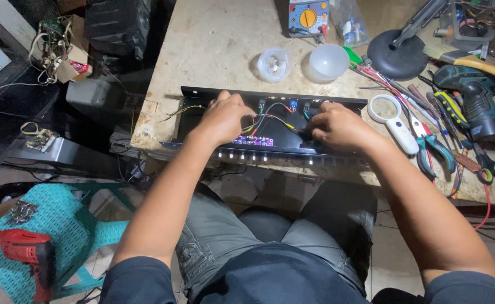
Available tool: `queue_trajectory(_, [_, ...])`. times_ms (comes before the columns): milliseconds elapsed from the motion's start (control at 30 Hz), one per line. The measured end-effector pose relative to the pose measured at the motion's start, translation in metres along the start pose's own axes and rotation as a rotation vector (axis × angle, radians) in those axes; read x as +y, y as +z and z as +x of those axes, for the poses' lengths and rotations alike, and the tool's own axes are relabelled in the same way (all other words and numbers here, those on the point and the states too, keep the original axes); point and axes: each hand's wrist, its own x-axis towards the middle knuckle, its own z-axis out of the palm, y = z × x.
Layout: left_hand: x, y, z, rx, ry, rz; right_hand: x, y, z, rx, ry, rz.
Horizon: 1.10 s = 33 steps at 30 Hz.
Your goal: Repairing an electronic device by connecting wires, cleaning a circuit board, and inspecting components
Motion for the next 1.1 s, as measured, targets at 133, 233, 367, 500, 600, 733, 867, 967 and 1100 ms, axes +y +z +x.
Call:
queue_trajectory(133, [0.006,-0.01,-0.004,-0.028,0.023,-0.009,-0.014,-0.012,-0.001,-0.057,-0.025,-0.023])
queue_trajectory(233, [0.012,-0.026,-0.014,-0.03,0.024,-0.058,-0.025,-0.022,-0.005,-0.091,-0.003,-0.082])
queue_trajectory(367, [0.006,-0.051,-0.037,0.013,0.004,-0.193,-0.027,-0.023,-0.001,-0.067,0.005,-0.147])
queue_trajectory(500, [-0.028,-0.049,-0.052,0.009,0.071,-0.161,-0.031,-0.025,-0.003,0.134,-0.055,-0.146])
queue_trajectory(600, [-0.028,-0.054,-0.056,-0.012,0.092,-0.227,-0.038,-0.022,0.004,0.262,-0.115,-0.105])
queue_trajectory(733, [-0.023,-0.059,-0.061,-0.024,0.079,-0.25,-0.067,-0.016,0.019,0.326,-0.174,0.032])
queue_trajectory(867, [-0.026,-0.049,-0.058,0.06,0.014,-0.372,-0.106,-0.027,0.028,0.3,-0.337,0.159])
queue_trajectory(967, [-0.035,-0.032,-0.05,0.168,-0.047,-0.44,-0.121,-0.029,0.036,0.232,-0.456,0.156])
queue_trajectory(1100, [-0.031,-0.028,-0.05,0.271,-0.213,-0.707,-0.128,-0.026,0.042,0.105,-0.466,0.081])
